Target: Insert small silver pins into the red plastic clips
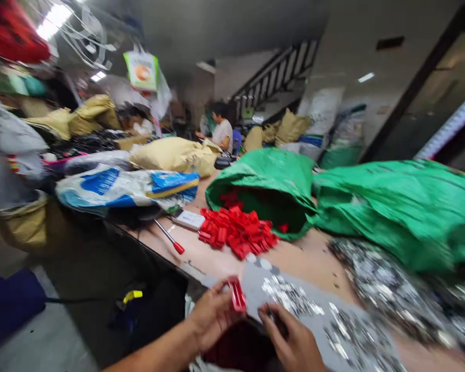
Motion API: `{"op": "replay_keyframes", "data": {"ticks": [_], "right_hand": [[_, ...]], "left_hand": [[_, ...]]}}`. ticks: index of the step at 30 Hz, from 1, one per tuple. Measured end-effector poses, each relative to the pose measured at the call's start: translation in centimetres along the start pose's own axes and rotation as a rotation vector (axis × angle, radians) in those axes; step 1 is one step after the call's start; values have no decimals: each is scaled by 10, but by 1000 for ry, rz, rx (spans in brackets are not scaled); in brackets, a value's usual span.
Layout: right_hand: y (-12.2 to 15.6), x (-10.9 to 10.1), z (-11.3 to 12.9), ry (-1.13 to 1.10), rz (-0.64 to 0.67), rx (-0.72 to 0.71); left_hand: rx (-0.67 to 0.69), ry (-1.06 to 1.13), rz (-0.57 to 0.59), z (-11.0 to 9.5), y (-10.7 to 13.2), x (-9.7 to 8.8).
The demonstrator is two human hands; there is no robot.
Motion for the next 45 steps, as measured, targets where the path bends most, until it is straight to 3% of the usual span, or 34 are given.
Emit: {"op": "replay_keyframes", "data": {"ticks": [3, 6, 16, 26, 31, 45], "right_hand": [[3, 0, 23, -14, -29, -28], [3, 4, 30, -7, -41, -14], [2, 11, 47, -28, -33, -116], [8, 20, 46, -88, 73, -167], [11, 21, 40, -125, 160, -127], [21, 20, 27, -183, 136, -74]], "left_hand": [[34, -56, 26, -18, 12, 15], [52, -114, 66, -27, 15, 22], [84, -170, 126, -24, 21, 27], [60, -203, 127, -21, 23, 25], [-1, -241, 154, -14, 26, 24], [11, -346, 100, -6, 27, 17]]}}
Point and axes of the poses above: each hand's wrist, its own y-axis away from the middle knuckle, its own x-axis out of the palm, z = x × y, the point moved 7 cm from there along -y, towards the middle knuckle, and after that the axes turned 4 degrees about -y, right-handed, at the moved point
